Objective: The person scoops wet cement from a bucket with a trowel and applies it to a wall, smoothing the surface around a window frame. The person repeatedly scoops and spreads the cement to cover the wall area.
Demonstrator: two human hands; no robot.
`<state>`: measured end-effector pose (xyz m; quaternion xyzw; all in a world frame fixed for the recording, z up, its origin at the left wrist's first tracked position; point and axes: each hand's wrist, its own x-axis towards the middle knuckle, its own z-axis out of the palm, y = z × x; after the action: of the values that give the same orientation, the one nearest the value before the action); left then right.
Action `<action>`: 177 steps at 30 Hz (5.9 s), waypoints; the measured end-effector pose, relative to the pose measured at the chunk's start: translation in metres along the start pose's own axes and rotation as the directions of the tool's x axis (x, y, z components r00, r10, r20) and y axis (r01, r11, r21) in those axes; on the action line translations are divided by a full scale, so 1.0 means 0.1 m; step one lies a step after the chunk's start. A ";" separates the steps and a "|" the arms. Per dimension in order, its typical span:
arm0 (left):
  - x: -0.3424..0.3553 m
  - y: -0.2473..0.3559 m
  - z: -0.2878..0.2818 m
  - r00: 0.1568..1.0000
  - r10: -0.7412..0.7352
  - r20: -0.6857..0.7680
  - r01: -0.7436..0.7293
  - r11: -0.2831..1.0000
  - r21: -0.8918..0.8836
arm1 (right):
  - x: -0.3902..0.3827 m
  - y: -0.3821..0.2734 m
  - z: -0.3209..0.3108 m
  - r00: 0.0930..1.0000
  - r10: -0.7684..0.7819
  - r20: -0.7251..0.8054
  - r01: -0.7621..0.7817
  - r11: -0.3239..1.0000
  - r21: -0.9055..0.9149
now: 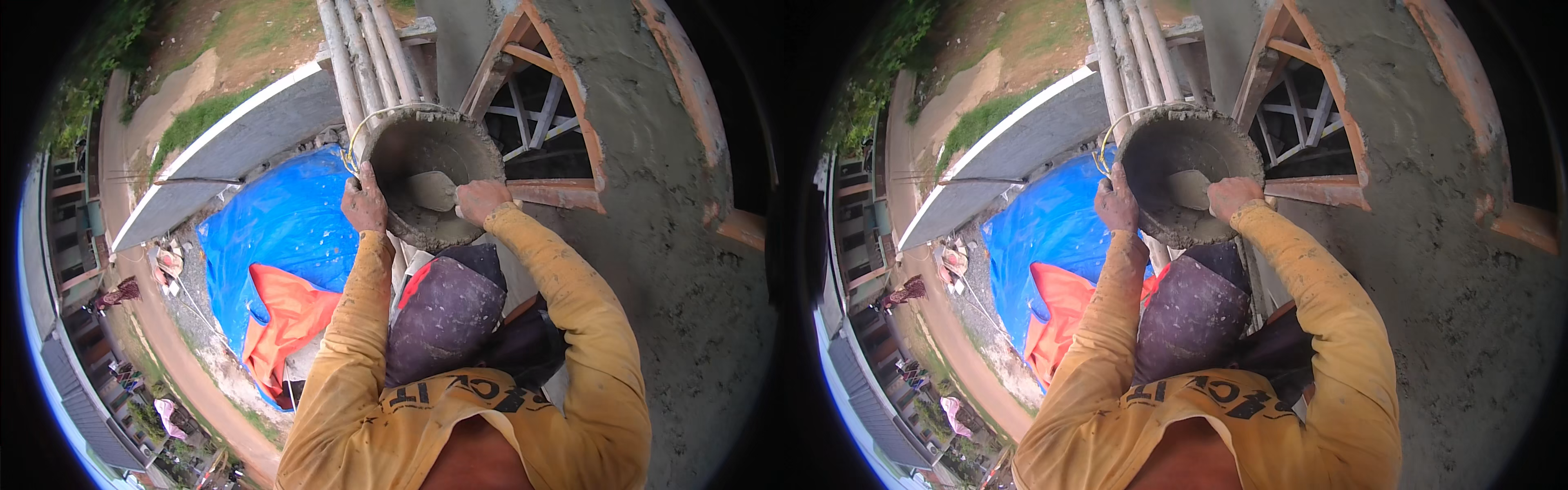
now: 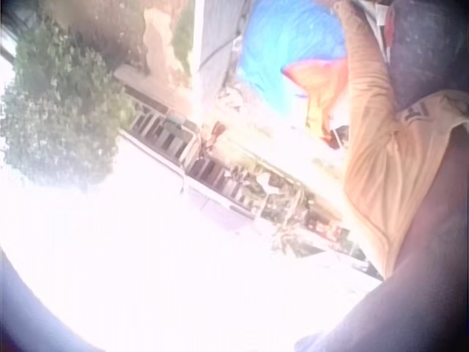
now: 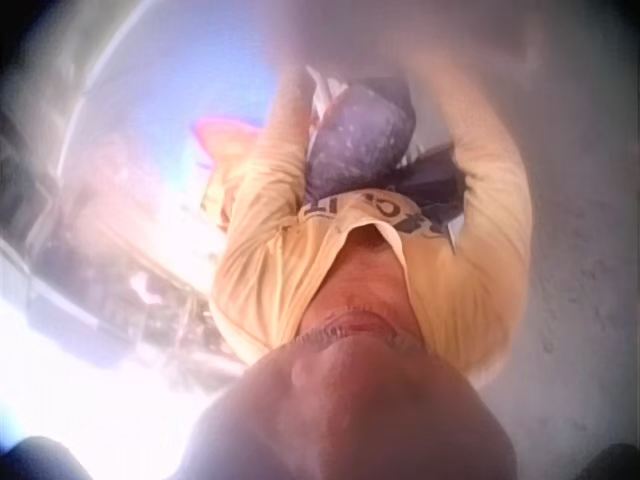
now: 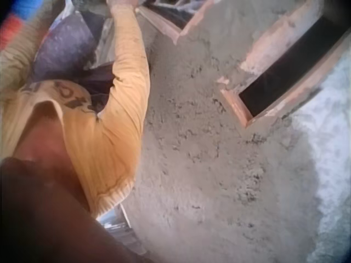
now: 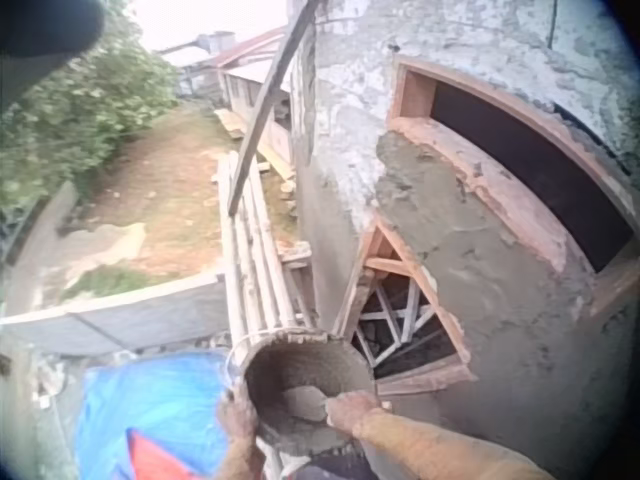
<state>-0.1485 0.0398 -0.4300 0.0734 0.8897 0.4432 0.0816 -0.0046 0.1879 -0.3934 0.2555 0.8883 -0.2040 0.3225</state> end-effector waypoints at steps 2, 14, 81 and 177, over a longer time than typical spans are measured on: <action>-0.02 -0.06 -0.01 1.000 -0.007 -0.016 0.007 1.000 -0.002 | -0.06 -0.16 0.13 0.996 -0.072 0.050 0.071 0.997 0.024; 0.33 -0.74 -0.10 0.998 -0.070 -0.001 0.070 0.997 -0.012 | -1.22 0.37 -0.54 0.959 -0.072 -0.275 0.205 0.845 0.494; 0.38 -0.73 -0.12 0.996 -0.082 0.019 0.083 0.994 -0.070 | -1.61 0.60 -0.93 0.446 0.711 -0.544 0.567 0.246 0.786; 0.47 -0.85 -0.04 0.995 -0.096 0.039 0.100 0.985 -0.138 | -1.11 0.58 -0.78 0.564 0.715 -0.413 0.600 -0.012 0.800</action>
<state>-0.2001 -0.0048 -0.4995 0.0308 0.8576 0.4985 0.1227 0.0668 0.2389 -0.2745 0.5066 0.4603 -0.6016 -0.4118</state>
